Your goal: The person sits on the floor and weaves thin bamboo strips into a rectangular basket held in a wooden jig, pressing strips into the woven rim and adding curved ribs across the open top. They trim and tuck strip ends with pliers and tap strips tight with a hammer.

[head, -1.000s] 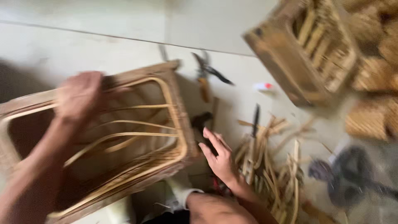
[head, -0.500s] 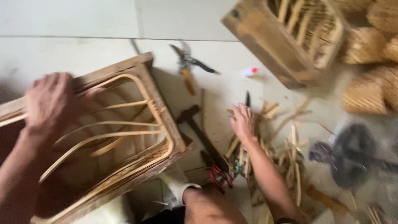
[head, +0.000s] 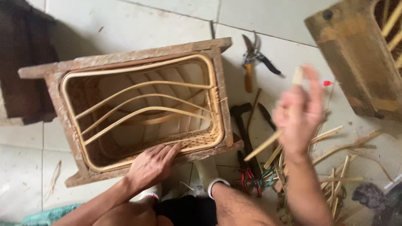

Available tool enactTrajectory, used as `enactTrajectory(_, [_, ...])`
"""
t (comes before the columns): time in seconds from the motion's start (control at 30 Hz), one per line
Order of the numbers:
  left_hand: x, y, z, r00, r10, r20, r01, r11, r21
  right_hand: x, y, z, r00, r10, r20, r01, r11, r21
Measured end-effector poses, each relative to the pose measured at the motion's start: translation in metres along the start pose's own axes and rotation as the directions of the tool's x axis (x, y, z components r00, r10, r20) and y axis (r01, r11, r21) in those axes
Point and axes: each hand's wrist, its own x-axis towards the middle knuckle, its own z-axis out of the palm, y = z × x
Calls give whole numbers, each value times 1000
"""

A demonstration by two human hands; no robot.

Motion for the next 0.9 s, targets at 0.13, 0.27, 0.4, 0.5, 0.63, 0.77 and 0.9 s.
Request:
enactTrajectory(0.13, [2, -3, -1, 996, 84, -16, -83, 995, 60, 19, 16, 96, 989, -1, 146, -14, 995, 102])
enactTrajectory(0.27, [2, -2, -4, 992, 75, -103, -83, 993, -81, 24, 44, 148, 985, -117, 125, 124, 991, -52])
enactTrajectory(0.4, [5, -1, -12, 996, 50, -79, -59, 990, -125, 19, 61, 156, 997, 15, 81, -9, 997, -80])
enactTrajectory(0.5, [7, 0, -18, 993, 53, -104, -65, 990, -122, 17, 69, 156, 997, 34, 73, -24, 990, -136])
enactTrajectory(0.63, [7, 0, -18, 994, 50, -99, -62, 991, -120, 21, 74, 153, 997, 36, 74, -18, 974, -226])
enactTrajectory(0.77, [5, -2, -12, 996, 43, -75, -50, 993, -107, 21, 81, 148, 992, -48, 116, 74, 971, -228])
enactTrajectory(0.9, [4, -3, -9, 990, 69, -126, -81, 993, -89, 19, 85, 153, 990, -37, 134, 63, 979, -195])
